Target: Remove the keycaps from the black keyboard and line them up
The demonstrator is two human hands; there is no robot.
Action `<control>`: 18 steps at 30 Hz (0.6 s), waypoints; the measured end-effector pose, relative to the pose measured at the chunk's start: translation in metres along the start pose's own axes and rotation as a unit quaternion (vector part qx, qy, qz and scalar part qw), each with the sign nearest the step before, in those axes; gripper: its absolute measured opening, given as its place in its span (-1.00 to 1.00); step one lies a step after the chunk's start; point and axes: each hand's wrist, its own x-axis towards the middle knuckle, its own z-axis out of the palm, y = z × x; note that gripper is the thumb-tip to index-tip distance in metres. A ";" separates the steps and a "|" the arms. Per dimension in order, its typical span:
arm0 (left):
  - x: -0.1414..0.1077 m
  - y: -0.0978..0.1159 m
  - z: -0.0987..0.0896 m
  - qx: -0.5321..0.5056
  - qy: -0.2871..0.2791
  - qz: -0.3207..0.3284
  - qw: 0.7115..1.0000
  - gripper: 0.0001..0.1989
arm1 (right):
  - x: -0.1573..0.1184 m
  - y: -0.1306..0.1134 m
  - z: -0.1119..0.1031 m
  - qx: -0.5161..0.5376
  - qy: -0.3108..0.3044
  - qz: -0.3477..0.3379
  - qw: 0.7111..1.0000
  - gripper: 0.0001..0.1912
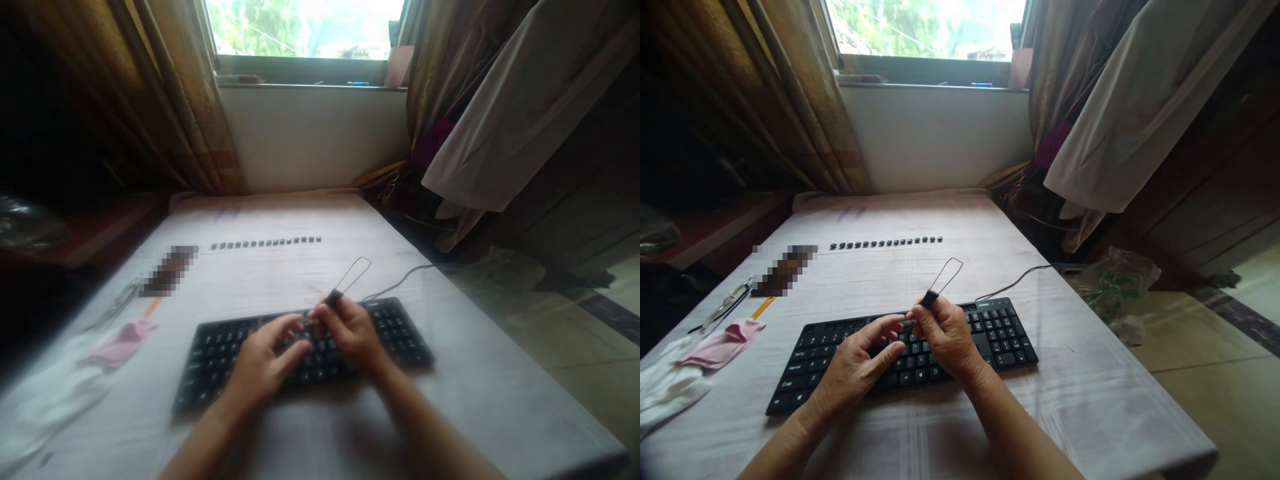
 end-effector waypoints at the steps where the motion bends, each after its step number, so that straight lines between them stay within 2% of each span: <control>1: 0.000 0.002 0.001 -0.045 0.001 -0.020 0.999 -0.65 | -0.001 0.001 0.004 -0.003 -0.004 -0.008 1.000 -0.71; 6: 0.000 0.007 0.004 -0.218 -0.009 -0.087 0.972 -0.75 | -0.003 0.003 0.014 0.010 -0.009 -0.041 0.999 -0.77; 11: 0.003 0.007 0.005 -0.282 -0.023 -0.177 0.943 -0.72 | -0.005 0.010 0.016 0.018 0.009 -0.090 0.996 -0.85; 15: 0.006 0.005 0.001 -0.299 -0.024 -0.237 0.924 -0.65 | -0.001 0.020 0.007 -0.084 0.065 -0.180 0.978 -0.82; 18: 0.008 0.004 -0.003 -0.322 0.004 -0.262 0.910 -0.56 | 0.004 0.028 -0.005 -0.204 0.022 -0.253 0.945 -0.72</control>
